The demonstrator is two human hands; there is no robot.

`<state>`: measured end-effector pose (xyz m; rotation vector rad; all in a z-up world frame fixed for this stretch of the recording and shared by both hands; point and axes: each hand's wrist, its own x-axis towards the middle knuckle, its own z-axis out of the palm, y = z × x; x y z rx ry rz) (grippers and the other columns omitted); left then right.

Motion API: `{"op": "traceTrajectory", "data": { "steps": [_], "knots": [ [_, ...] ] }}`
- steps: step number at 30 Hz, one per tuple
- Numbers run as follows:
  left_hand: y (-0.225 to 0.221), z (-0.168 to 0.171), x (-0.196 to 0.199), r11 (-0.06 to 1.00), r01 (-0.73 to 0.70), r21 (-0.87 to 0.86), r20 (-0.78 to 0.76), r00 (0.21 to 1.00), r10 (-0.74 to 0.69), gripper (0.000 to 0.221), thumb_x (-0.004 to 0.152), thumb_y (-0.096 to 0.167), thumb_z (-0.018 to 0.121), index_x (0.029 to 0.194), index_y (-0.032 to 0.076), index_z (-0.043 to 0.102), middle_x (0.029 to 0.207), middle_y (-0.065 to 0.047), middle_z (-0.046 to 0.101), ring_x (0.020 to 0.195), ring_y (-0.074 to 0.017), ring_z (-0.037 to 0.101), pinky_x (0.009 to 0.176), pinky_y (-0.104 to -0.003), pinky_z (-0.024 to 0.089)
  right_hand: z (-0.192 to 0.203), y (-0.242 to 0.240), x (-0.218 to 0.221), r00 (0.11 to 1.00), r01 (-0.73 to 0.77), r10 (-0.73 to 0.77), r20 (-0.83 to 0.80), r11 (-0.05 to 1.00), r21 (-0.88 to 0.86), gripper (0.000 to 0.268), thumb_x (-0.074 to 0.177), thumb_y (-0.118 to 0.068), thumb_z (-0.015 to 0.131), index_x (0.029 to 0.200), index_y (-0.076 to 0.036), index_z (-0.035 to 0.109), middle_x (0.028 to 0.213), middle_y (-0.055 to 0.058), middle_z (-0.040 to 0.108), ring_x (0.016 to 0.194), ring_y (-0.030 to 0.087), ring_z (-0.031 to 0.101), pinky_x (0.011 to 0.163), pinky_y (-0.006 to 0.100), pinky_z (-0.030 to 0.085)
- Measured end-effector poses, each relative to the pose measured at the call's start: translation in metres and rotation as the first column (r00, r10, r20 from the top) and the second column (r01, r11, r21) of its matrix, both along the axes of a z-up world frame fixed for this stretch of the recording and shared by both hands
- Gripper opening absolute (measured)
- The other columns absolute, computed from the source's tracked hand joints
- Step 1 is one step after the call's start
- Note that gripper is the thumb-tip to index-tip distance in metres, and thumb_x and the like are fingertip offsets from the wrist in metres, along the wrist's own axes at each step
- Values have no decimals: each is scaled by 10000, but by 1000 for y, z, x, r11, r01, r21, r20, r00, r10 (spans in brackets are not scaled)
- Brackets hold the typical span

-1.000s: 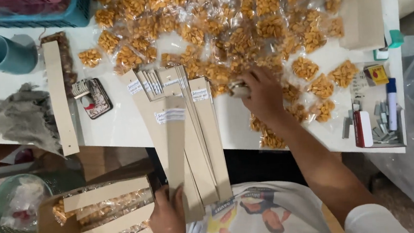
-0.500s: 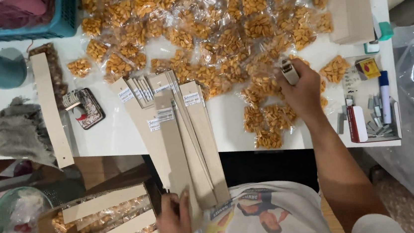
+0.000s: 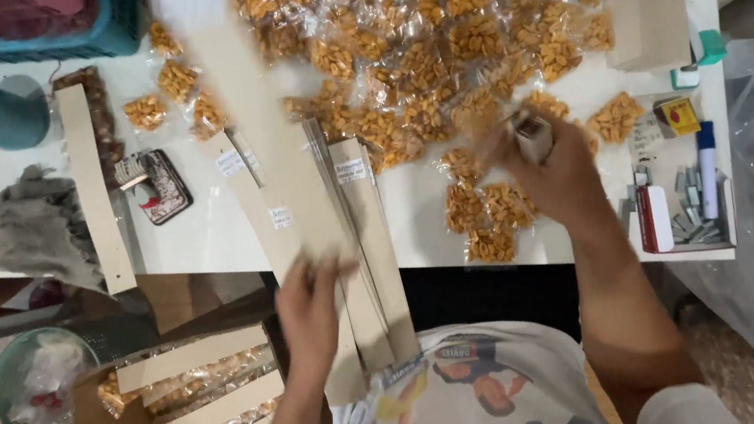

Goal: Attaching small plastic bags of food items to cardboard display strips using a manual stapler

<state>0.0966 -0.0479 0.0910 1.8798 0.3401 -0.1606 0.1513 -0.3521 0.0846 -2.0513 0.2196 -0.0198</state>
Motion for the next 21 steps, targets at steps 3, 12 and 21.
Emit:
{"op": "traceTrajectory", "data": {
  "steps": [3, 12, 21],
  "knots": [
    [-34, -29, 45, 922, 89, -377, 170, 985, -26, 159, 999, 117, 624, 866, 45, 672, 790, -113, 735, 865, -331, 798, 714, -348, 579, 4, 32, -2, 915, -340, 302, 266, 934, 108, 365, 826, -410, 759, 983, -82, 730, 824, 169, 726, 788, 282, 720, 717, 413, 549],
    [-54, -28, 55, 761, 295, -578, 260, 950, -170, 270, 1008, 164, 651, 1225, 12, 703, 1082, -133, 766, 1016, -199, 713, 912, -415, 577, 34, 60, 14, 887, -268, 302, 349, 953, -143, 199, 904, -42, 800, 1053, -36, 669, 780, 195, 657, 781, 485, 688, 723, 563, 565],
    [-61, 7, 64, 812, 196, -550, 268, 962, -51, 179, 1022, 172, 648, 1109, 44, 739, 895, -78, 765, 839, -129, 690, 824, -385, 594, 35, 59, 31, 936, -277, 175, 306, 902, 331, 278, 948, -61, 738, 1182, -17, 594, 882, 118, 644, 838, 177, 633, 790, 381, 551]
  ]
}}
